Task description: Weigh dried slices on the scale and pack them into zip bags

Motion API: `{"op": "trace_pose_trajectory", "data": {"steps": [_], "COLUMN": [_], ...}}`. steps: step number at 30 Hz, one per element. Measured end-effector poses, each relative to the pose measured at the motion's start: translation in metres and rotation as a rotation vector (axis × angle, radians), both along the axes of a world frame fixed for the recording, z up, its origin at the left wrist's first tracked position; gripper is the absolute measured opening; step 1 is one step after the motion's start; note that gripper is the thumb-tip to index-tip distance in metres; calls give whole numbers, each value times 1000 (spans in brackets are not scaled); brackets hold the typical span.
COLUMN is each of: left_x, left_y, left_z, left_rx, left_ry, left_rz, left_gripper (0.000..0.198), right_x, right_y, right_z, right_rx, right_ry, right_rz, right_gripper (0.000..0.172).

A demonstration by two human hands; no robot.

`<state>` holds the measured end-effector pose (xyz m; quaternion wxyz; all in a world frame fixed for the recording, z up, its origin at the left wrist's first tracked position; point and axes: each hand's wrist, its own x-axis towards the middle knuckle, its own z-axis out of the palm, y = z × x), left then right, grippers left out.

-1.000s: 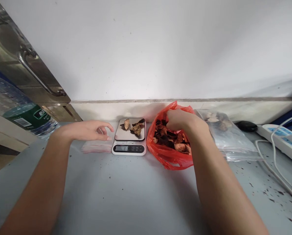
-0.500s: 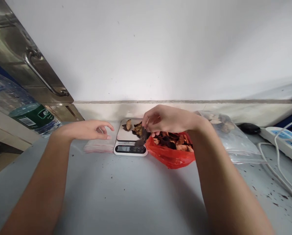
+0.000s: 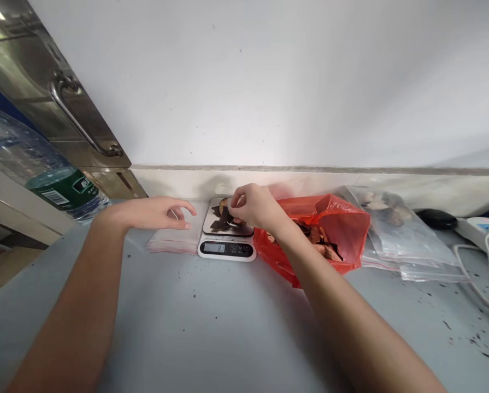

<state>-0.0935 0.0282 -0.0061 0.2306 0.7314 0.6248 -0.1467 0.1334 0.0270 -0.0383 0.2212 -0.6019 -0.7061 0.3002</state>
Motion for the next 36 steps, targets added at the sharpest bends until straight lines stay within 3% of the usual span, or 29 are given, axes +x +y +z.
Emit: {"op": "trace_pose_trajectory", "data": {"steps": [4,8,14,19,24,29,32,36], "left_x": [-6,-12,-15,-17,-21,-14,-3,11], "left_y": [1,2,8,8,1,-13,-19,-21], "left_z": [1,0,-10,-9,5,23,29,29], "left_rx": [-48,-114,-163,-112,12,232,329,508], "left_ry": [-2,29,16,12,-93,-216,-293,-318], "left_rz": [17,27,14,18,35,64,37,33], "left_gripper": [74,80,46,32,28,32,29,19], "right_x": [-4,4,24,37,36,17,3,-9], "right_y": [3,3,2,3,4,-5,-11,-16], "right_z": [-12,-4,15,21,17,9,4,4], "right_rx": [118,183,217,227,244,220,223,225], "right_ry": [-5,41,-45,-131,-126,48,41,36], "right_rz": [-52,-78,23,181,252,460,578,498], "right_gripper": [14,5,8,16,13,36,42,29]}}
